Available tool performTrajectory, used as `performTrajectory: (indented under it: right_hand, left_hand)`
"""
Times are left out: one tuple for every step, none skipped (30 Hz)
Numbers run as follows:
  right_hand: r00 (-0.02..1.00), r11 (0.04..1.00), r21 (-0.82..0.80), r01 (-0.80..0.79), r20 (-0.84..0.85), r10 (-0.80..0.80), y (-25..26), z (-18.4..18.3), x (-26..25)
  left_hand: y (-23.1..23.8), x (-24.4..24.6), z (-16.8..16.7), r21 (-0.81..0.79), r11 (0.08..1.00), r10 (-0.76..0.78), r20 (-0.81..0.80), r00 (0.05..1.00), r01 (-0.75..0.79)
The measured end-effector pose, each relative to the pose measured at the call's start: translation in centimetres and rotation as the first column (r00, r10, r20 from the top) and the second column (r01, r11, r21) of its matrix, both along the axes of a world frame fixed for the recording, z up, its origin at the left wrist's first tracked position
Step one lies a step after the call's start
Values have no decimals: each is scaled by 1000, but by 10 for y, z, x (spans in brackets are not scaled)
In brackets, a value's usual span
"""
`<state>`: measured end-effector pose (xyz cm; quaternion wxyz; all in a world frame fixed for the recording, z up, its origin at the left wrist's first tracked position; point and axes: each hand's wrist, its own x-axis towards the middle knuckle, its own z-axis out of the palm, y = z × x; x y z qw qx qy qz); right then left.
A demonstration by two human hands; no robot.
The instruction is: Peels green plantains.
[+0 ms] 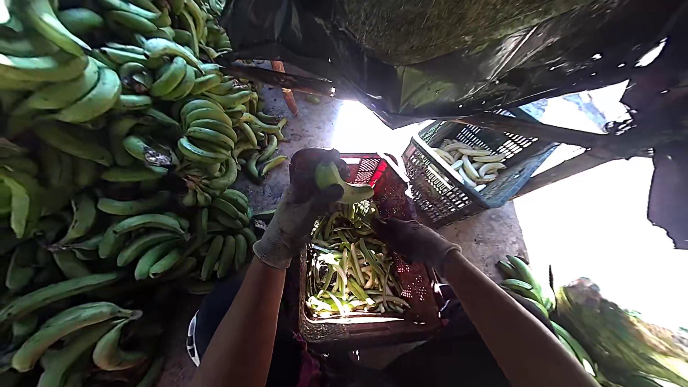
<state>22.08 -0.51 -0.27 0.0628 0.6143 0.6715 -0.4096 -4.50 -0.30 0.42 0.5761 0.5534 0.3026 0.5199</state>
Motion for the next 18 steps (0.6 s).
performTrajectory:
  right_hand:
    - [998, 1000, 6, 27, -61, -27, 0, 0, 2]
    - [981, 994, 76, 82, -184, -67, -2, 2, 5]
    - [952, 980, 163, 109, -302, -56, -2, 2, 8]
    - [926, 962, 257, 88, -378, 16, -1, 2, 9]
    - [917, 937, 344, 55, -388, 89, -1, 1, 9]
    - [918, 897, 441, 16, -361, 161, -3, -1, 8]
    - [917, 853, 522, -19, -331, 223, -6, -4, 7]
    - [911, 810, 584, -59, -300, 283, -8, -6, 5]
    - [905, 758, 645, -98, -259, 338, -10, -8, 4]
    - [904, 712, 691, -126, -216, 369, -9, -9, 2]
    - [911, 679, 721, -140, -175, 374, -8, -9, 1]
    - [927, 654, 745, -131, -142, 348, -5, -9, 0]
    - [950, 636, 766, -91, -124, 286, -2, -7, 0]
    - [974, 612, 790, -32, -112, 195, 4, -5, 1]
    - [991, 592, 806, 17, -91, 95, 11, -1, 3]
    - [996, 609, 790, 73, -86, -9, 18, 6, 7]
    - [992, 637, 760, 129, -103, -78, 23, 14, 13]
    - [986, 649, 743, 166, -141, -90, 25, 17, 20]
  left_hand:
    - [5, -1, 2, -10, 1000, -24, 46, 999, 24]
    - [9, -1, 2, -22, 999, -42, 90, 995, 44]
    - [13, 0, 0, -41, 999, -24, 88, 996, 28]
    - [17, 1, -3, -79, 997, 7, 84, 996, 0]
    - [21, 2, -6, -121, 992, 41, 93, 995, -29]
    - [25, 6, -8, -148, 987, 76, 113, 991, -59]
    - [26, 8, -10, -174, 981, 107, 125, 986, -85]
    - [24, 9, -12, -205, 974, 122, 101, 987, -99]
    - [18, 9, -14, -246, 963, 129, 51, 990, -113]
    - [10, 9, -18, -283, 952, 129, 11, 992, -120]
    - [4, 10, -19, -308, 945, 116, -10, 993, -113]
    - [-3, 14, -18, -317, 941, 116, -28, 993, -119]
    - [-9, 19, -16, -304, 945, 109, -43, 993, -117]
    - [-12, 24, -15, -294, 950, 96, -39, 995, -104]
    - [-11, 28, -12, -295, 953, 61, -19, 998, -63]
    - [-10, 29, -11, -312, 950, 6, 12, 1000, -2]
    - [-9, 29, -10, -337, 940, -43, 36, 998, 53]
    - [-7, 26, -8, -362, 926, -86, 63, 994, 103]
